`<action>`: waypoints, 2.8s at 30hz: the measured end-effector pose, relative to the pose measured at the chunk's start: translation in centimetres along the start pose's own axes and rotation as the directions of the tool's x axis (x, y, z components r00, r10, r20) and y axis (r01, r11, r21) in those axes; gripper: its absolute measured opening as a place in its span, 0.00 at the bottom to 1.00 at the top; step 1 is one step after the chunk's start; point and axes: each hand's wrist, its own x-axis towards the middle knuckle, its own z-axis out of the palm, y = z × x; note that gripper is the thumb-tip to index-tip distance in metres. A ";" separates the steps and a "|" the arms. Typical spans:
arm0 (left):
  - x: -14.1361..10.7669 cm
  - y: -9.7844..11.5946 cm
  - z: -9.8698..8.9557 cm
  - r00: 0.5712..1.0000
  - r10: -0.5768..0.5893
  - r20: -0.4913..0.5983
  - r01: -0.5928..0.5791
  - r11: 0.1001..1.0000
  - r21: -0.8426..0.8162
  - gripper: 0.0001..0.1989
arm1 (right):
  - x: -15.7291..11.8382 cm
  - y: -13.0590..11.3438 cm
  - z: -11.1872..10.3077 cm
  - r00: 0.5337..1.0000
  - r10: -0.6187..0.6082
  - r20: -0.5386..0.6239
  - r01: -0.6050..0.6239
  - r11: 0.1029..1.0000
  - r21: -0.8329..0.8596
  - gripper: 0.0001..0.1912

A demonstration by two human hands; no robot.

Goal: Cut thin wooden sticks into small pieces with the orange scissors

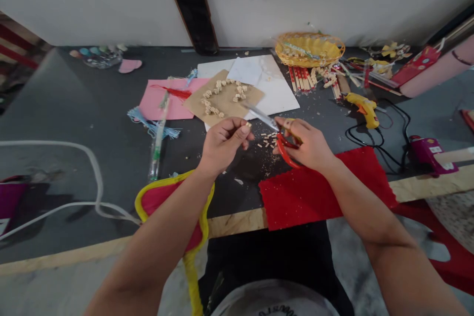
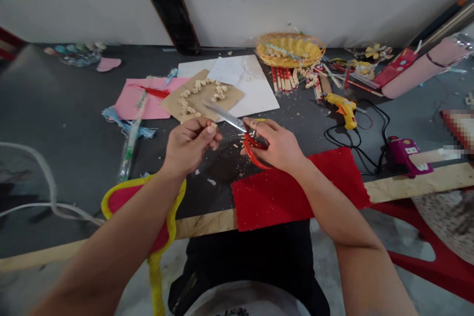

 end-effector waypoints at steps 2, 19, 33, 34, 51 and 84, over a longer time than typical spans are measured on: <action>0.0 0.0 0.1 0.997 -0.067 0.050 0.069 0.997 -0.034 0.16 | 0.0 0.1 0.1 0.995 0.098 -0.025 -0.093 0.982 0.166 0.32; -1.2 0.7 1.7 0.842 -0.340 0.418 0.240 0.931 0.274 0.11 | -0.6 -0.4 1.7 0.949 0.139 0.284 -0.280 0.786 0.551 0.21; -1.3 1.0 1.9 0.811 -0.430 0.398 0.422 0.900 0.111 0.17 | 0.1 -0.9 1.2 0.940 0.222 0.258 -0.339 0.686 0.644 0.21; -1.3 0.9 2.0 0.813 -0.429 0.393 0.421 0.900 0.111 0.17 | 0.1 -0.9 1.2 0.941 0.221 0.257 -0.337 0.684 0.646 0.21; -1.8 0.3 2.3 0.915 -0.305 0.264 0.216 0.923 0.319 0.10 | 0.1 -0.9 1.5 0.934 0.257 0.249 -0.358 0.675 0.645 0.22; -0.4 -0.1 0.7 0.990 -0.133 0.053 0.128 0.988 0.082 0.09 | -0.1 -0.5 1.0 0.987 0.025 0.159 0.006 0.981 -0.194 0.31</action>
